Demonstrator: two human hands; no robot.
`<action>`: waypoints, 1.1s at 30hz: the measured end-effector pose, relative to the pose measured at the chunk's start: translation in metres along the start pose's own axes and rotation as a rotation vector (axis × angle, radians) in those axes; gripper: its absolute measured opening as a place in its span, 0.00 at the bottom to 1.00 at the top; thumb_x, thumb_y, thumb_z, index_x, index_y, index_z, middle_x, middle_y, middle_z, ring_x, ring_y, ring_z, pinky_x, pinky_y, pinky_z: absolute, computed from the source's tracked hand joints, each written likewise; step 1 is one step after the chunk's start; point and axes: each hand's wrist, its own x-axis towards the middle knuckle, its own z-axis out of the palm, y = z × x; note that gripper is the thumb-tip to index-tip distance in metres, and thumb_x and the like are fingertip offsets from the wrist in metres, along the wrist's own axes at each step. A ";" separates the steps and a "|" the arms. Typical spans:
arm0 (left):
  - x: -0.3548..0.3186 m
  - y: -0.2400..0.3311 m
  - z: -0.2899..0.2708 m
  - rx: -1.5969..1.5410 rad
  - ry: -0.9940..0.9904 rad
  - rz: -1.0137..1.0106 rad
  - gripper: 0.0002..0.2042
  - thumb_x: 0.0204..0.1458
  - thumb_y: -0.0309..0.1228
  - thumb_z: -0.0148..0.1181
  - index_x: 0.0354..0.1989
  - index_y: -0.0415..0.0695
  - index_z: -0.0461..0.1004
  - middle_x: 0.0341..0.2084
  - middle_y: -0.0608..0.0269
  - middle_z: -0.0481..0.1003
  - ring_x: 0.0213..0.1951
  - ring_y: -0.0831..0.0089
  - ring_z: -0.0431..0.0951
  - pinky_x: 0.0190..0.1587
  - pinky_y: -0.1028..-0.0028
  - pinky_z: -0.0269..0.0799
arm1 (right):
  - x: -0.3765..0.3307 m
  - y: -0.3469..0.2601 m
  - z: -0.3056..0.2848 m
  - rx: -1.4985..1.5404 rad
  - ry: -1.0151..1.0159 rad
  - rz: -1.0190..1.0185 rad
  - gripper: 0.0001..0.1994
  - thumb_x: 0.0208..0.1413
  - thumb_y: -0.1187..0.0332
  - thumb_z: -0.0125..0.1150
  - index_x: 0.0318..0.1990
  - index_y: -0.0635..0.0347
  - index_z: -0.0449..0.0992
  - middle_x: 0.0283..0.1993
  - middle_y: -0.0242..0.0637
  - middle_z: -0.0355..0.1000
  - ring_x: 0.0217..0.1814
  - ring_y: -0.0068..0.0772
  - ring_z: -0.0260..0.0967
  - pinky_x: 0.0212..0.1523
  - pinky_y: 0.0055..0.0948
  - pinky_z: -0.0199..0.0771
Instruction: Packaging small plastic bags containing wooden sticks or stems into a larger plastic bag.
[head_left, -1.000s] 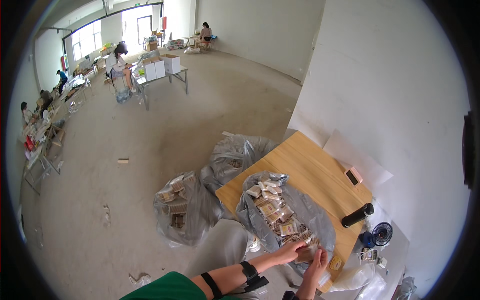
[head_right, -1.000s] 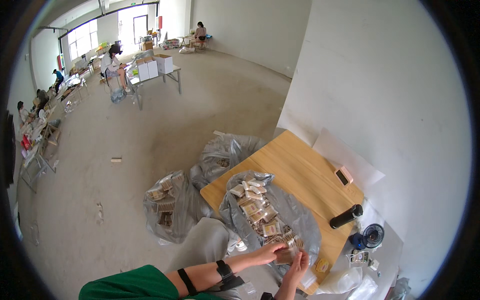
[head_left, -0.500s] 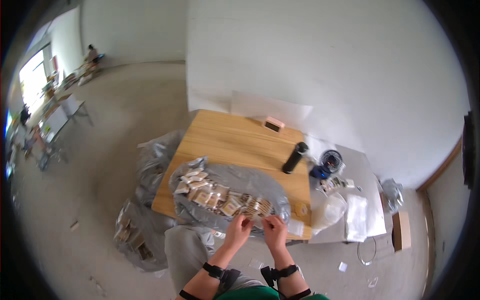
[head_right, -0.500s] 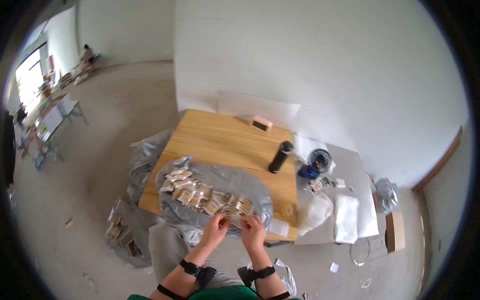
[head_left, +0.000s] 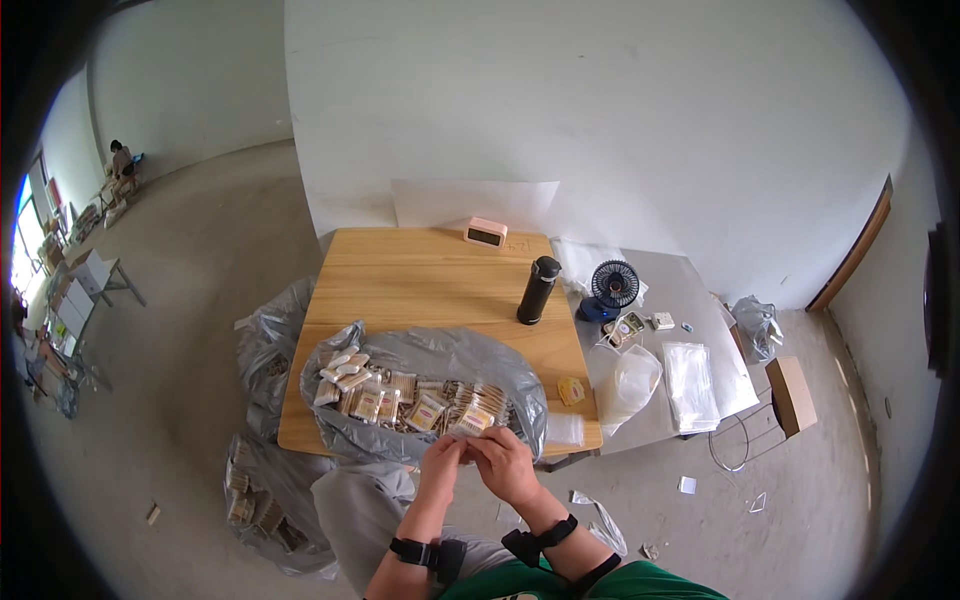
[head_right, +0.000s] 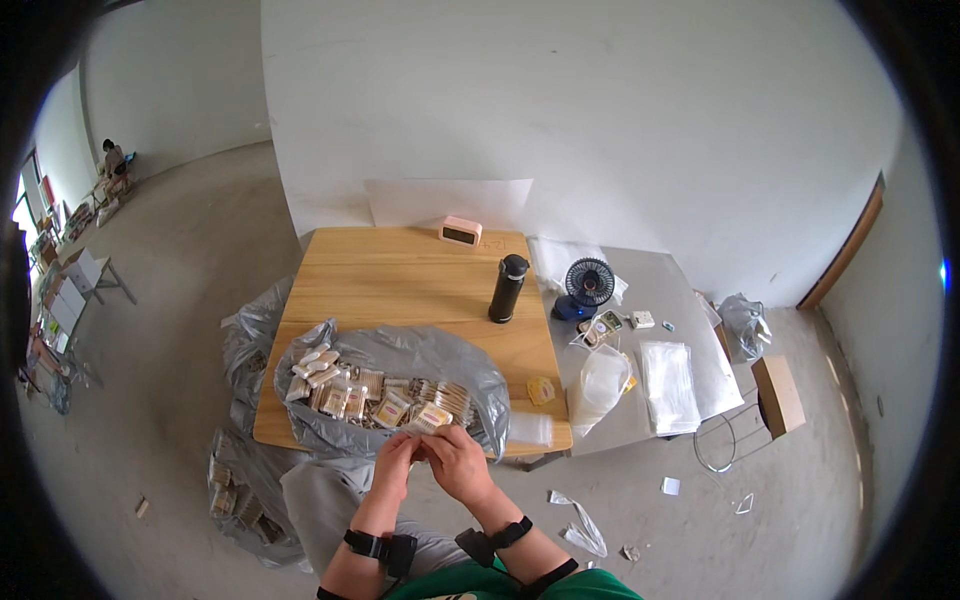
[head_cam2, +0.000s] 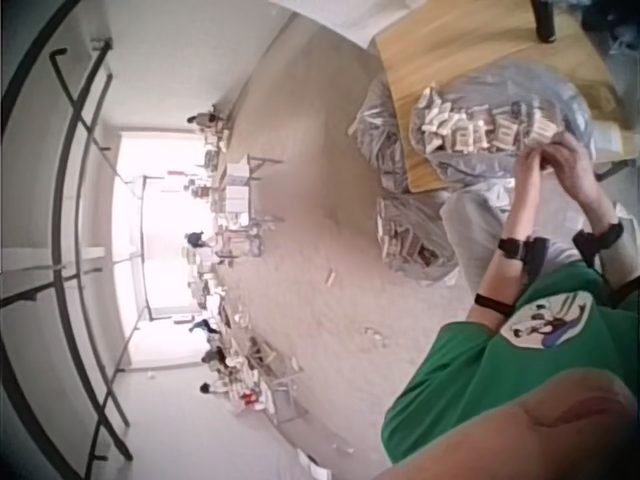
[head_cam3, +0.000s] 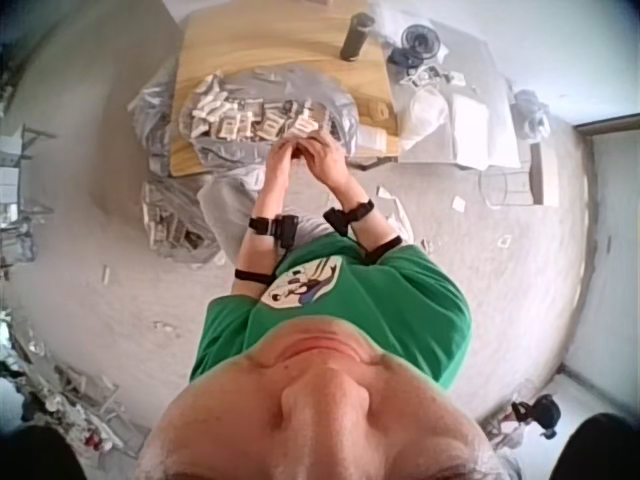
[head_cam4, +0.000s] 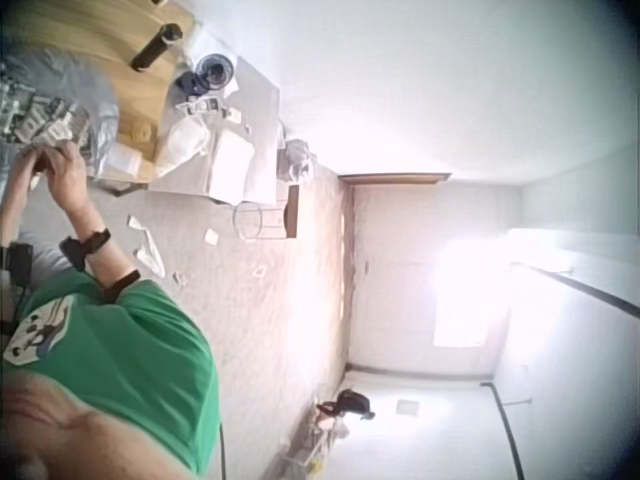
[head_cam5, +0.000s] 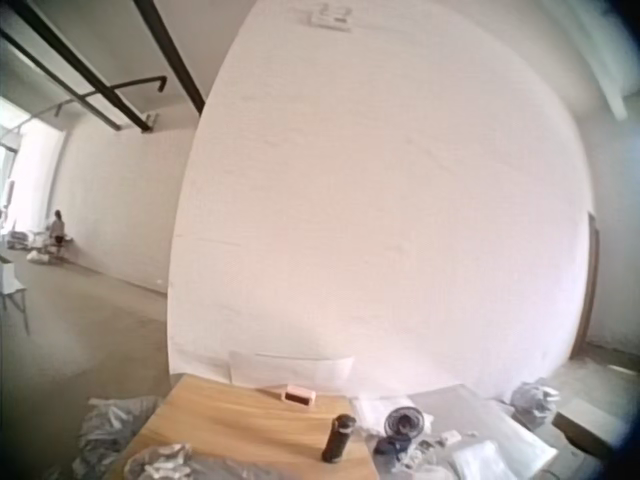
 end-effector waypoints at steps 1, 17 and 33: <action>0.001 -0.003 -0.002 0.002 0.000 0.001 0.09 0.54 0.30 0.53 0.26 0.38 0.71 0.21 0.66 0.72 0.25 0.81 0.70 0.30 0.81 0.65 | 0.001 0.000 0.000 0.002 0.002 0.000 0.10 0.40 0.77 0.62 0.34 0.61 0.75 0.33 0.38 0.69 0.34 0.42 0.70 0.34 0.33 0.72; -0.010 0.013 0.008 0.683 -0.070 0.532 0.04 0.47 0.25 0.61 0.27 0.37 0.73 0.19 0.60 0.72 0.23 0.75 0.70 0.27 0.75 0.64 | 0.000 0.011 -0.009 0.077 -0.124 0.108 0.13 0.40 0.81 0.56 0.38 0.63 0.69 0.30 0.45 0.68 0.35 0.50 0.68 0.36 0.40 0.69; -0.006 0.017 0.014 0.764 -0.165 0.627 0.05 0.45 0.24 0.54 0.25 0.36 0.66 0.23 0.49 0.69 0.29 0.49 0.70 0.31 0.61 0.65 | 0.001 0.021 -0.001 0.159 -0.034 0.268 0.14 0.45 0.79 0.57 0.42 0.64 0.66 0.31 0.46 0.68 0.32 0.48 0.68 0.33 0.38 0.69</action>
